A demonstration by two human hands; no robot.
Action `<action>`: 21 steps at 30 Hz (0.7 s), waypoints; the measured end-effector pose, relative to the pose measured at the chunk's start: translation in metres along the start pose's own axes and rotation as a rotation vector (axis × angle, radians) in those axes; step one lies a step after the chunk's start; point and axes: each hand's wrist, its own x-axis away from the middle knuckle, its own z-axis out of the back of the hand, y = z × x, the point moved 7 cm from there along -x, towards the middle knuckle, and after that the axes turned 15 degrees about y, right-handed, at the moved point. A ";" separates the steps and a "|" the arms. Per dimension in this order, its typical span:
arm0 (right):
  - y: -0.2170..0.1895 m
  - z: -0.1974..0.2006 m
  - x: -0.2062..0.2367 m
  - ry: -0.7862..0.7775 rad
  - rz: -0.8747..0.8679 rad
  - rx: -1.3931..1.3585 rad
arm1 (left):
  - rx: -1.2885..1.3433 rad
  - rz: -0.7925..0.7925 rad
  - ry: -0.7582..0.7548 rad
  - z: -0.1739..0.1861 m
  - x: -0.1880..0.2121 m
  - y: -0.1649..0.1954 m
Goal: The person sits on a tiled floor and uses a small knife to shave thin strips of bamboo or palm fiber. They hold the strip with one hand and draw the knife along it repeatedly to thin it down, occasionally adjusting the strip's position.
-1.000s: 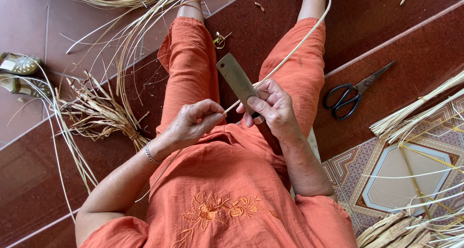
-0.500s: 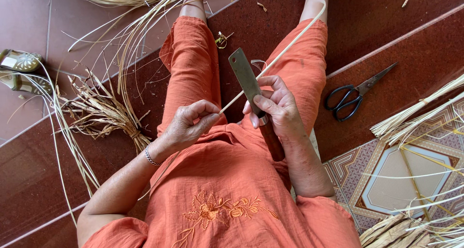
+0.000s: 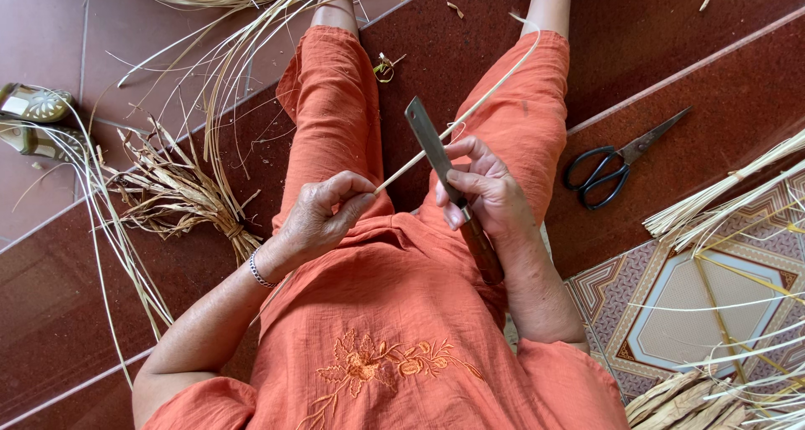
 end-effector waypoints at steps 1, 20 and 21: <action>0.002 0.001 0.001 0.016 -0.002 0.022 | -0.011 -0.015 0.009 0.000 0.000 0.001; -0.094 0.055 0.001 0.304 0.419 -0.164 | 0.073 0.170 -0.081 0.013 0.014 -0.011; -0.079 0.045 0.003 0.252 0.339 -0.123 | 0.054 0.134 -0.082 0.013 0.014 -0.009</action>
